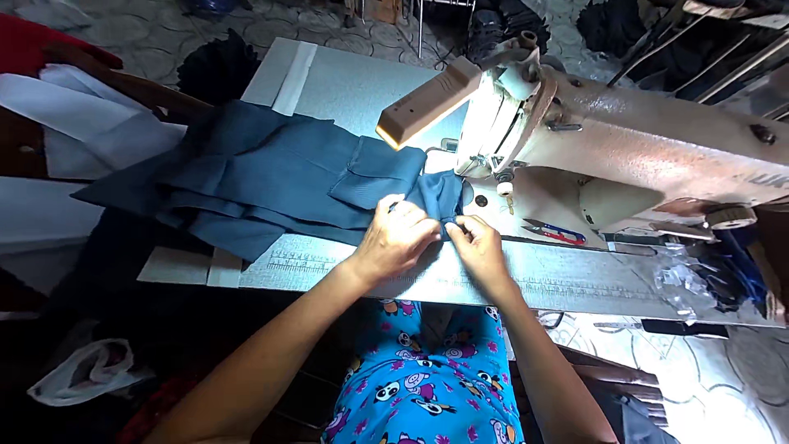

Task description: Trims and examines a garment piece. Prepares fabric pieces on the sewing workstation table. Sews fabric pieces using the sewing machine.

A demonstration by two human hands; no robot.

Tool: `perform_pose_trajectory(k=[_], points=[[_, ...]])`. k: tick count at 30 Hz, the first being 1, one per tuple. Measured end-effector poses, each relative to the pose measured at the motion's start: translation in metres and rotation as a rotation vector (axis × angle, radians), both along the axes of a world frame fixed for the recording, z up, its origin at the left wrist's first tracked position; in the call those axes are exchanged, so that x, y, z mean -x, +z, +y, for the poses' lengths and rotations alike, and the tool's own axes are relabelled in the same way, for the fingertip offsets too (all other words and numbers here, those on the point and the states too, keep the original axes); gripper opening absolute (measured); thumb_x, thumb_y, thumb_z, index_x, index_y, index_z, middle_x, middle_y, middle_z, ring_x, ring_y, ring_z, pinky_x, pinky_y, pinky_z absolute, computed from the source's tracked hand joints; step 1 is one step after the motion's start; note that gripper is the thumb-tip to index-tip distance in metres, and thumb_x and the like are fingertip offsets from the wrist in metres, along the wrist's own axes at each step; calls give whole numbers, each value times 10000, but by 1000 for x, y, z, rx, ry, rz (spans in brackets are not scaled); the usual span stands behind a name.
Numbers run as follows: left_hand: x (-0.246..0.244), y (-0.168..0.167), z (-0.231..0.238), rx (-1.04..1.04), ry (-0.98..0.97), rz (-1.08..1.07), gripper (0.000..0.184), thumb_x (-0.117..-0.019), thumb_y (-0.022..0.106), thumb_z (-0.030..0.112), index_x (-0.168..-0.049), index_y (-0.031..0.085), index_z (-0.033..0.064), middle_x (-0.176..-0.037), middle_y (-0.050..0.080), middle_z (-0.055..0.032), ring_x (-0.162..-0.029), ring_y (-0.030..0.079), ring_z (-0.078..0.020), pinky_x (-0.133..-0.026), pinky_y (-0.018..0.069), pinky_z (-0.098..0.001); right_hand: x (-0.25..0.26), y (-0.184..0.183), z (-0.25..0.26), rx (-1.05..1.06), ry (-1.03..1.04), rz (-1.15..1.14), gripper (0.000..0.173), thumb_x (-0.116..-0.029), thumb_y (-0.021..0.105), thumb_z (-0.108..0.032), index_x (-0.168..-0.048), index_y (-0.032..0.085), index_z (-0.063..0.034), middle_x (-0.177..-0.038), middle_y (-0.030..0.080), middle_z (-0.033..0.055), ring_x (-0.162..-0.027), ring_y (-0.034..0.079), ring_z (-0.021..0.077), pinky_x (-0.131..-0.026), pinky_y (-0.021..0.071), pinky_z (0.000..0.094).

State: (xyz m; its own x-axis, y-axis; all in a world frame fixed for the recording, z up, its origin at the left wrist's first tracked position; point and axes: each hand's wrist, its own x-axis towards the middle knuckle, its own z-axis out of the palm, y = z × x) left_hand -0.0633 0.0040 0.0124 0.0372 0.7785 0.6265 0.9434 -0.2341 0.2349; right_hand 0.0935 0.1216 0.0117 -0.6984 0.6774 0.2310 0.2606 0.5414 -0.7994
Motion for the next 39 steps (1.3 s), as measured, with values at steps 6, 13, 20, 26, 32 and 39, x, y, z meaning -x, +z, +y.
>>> perform_pose_trajectory(k=[6,13,20,26,32,39], points=[[26,13,64,384,30,-1,519,-1072,322,319,-1152,764,58,-1259,724,-127,-1406,465,-480,-1141,26,-811,11,-2,-9,-201,-43,-111,201,-971,611,-105,-902,755,17,-889,698,149,-831,682,305,-750,512,534],[44,13,68,424,-159,63,357,-963,460,160,-1074,781,52,-1261,713,-112,-1393,482,-433,-1174,126,-742,3,-5,-8,-250,19,-102,173,-954,659,-143,-927,777,-19,-906,711,127,-830,685,290,-733,506,513],[10,-14,34,335,-94,-183,480,-1062,370,357,-1163,781,131,-1289,709,-83,-1361,521,-418,-1134,75,-795,-23,2,0,-167,-101,37,200,-972,640,-123,-1049,763,15,-1104,669,182,-813,665,192,-694,573,314],[3,-11,32,354,-69,-214,478,-1055,358,310,-1133,789,119,-1298,698,-114,-1384,490,-438,-1140,42,-792,-2,13,-17,-26,-289,-202,317,-1005,615,-148,-1243,683,51,-782,664,157,-642,598,259,-627,517,438],[3,-13,31,354,-70,-216,490,-1051,343,309,-1159,785,126,-1303,698,-110,-1391,481,-446,-1135,34,-796,5,12,-29,-60,-290,-188,266,-968,576,-13,-1177,719,67,-955,713,220,-800,686,321,-738,563,477],[0,-15,30,332,-67,-187,490,-1034,342,286,-1089,795,106,-1314,701,-88,-1386,497,-432,-1134,43,-794,13,29,-36,-83,-238,-486,301,-999,558,-35,-1259,678,58,-1072,674,243,-920,695,379,-770,570,508]])
